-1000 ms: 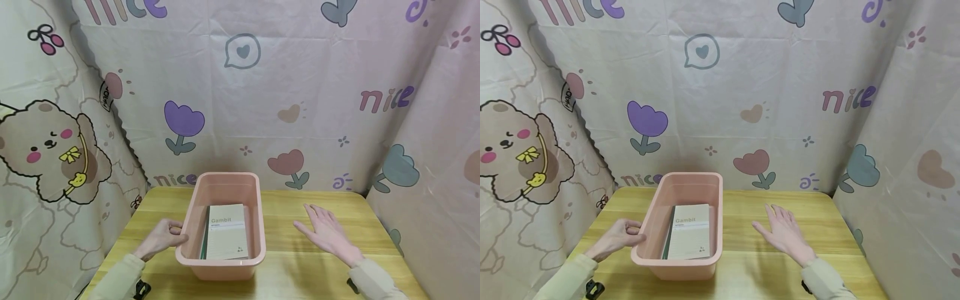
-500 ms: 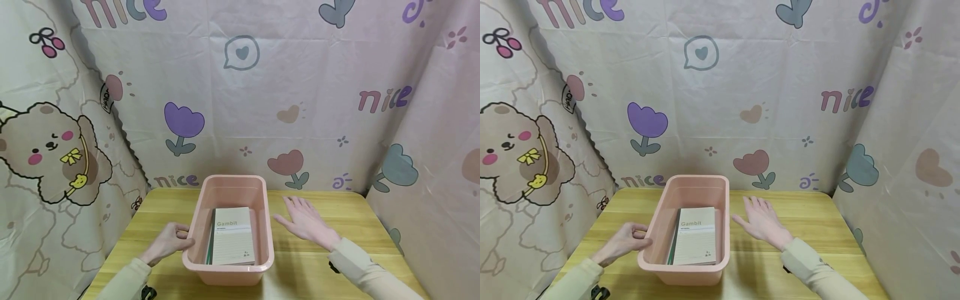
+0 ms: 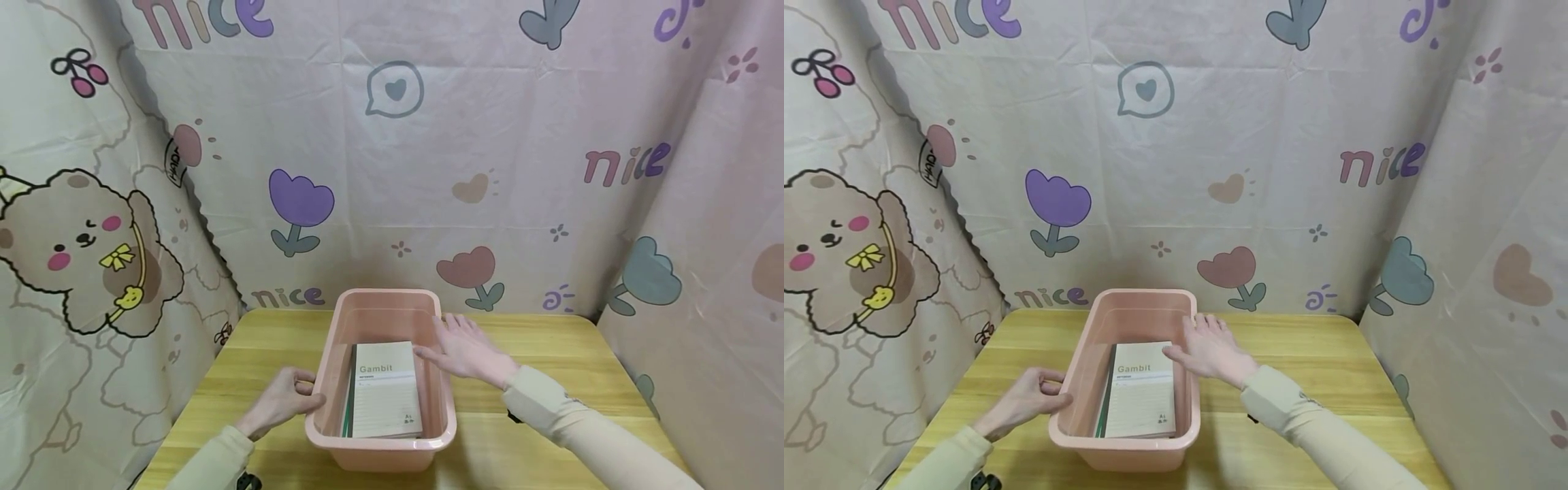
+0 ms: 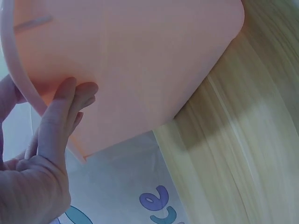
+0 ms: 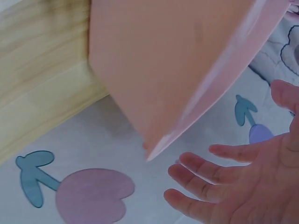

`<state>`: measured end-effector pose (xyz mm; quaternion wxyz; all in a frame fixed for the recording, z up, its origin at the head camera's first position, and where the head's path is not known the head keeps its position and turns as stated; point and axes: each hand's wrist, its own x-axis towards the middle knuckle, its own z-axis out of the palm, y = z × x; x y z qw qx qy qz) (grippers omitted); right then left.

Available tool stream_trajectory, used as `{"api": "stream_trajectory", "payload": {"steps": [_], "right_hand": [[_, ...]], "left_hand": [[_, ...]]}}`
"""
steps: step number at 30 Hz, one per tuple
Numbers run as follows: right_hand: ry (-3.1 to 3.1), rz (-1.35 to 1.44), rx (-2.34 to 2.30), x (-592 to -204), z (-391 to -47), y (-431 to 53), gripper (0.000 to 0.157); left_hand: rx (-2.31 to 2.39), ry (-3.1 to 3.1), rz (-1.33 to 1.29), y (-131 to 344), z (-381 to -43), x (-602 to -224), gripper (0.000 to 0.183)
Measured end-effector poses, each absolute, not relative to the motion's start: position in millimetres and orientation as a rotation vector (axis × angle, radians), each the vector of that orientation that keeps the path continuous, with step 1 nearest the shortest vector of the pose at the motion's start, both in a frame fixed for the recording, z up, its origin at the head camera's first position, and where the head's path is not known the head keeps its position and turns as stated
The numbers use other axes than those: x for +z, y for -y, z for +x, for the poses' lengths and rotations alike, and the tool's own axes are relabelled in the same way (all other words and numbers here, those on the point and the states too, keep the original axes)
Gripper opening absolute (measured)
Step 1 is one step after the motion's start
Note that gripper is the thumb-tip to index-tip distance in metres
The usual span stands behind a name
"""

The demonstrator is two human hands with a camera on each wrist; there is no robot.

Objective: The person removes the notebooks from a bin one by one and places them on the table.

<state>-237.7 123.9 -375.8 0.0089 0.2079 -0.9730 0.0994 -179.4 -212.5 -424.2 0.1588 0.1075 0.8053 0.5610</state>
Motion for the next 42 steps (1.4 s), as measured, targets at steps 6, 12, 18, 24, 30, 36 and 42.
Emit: {"api": "stream_trajectory", "payload": {"steps": [6,12,18,24,30,36,42], "right_hand": [[3.090,0.698,0.263,-369.9,-242.7,-99.7,0.078],[3.094,0.736,0.208,-366.6,-250.6,-77.6,0.072],[3.133,0.756,0.196,-367.6,-259.4,-57.2,0.066],[3.197,0.715,0.148,-373.3,-269.9,-40.1,0.069],[3.273,0.691,0.205,-383.3,-281.5,-24.3,0.070],[3.342,0.679,0.235,-392.4,-288.4,-12.4,0.081],[3.355,0.617,0.180,-406.3,-294.2,-2.0,0.081]], "left_hand": [[1.616,-2.300,0.295,210.0,-177.1,-424.9,0.050],[1.609,-2.307,0.292,209.0,-176.2,-427.4,0.050],[1.612,-2.306,0.287,207.8,-173.1,-429.6,0.049],[1.626,-2.292,0.311,206.8,-171.6,-428.0,0.049],[1.615,-2.299,0.315,208.6,-168.6,-425.4,0.052],[1.630,-2.287,0.340,208.4,-165.2,-427.0,0.051],[1.655,-2.272,0.328,207.5,-163.1,-429.5,0.048]]}}
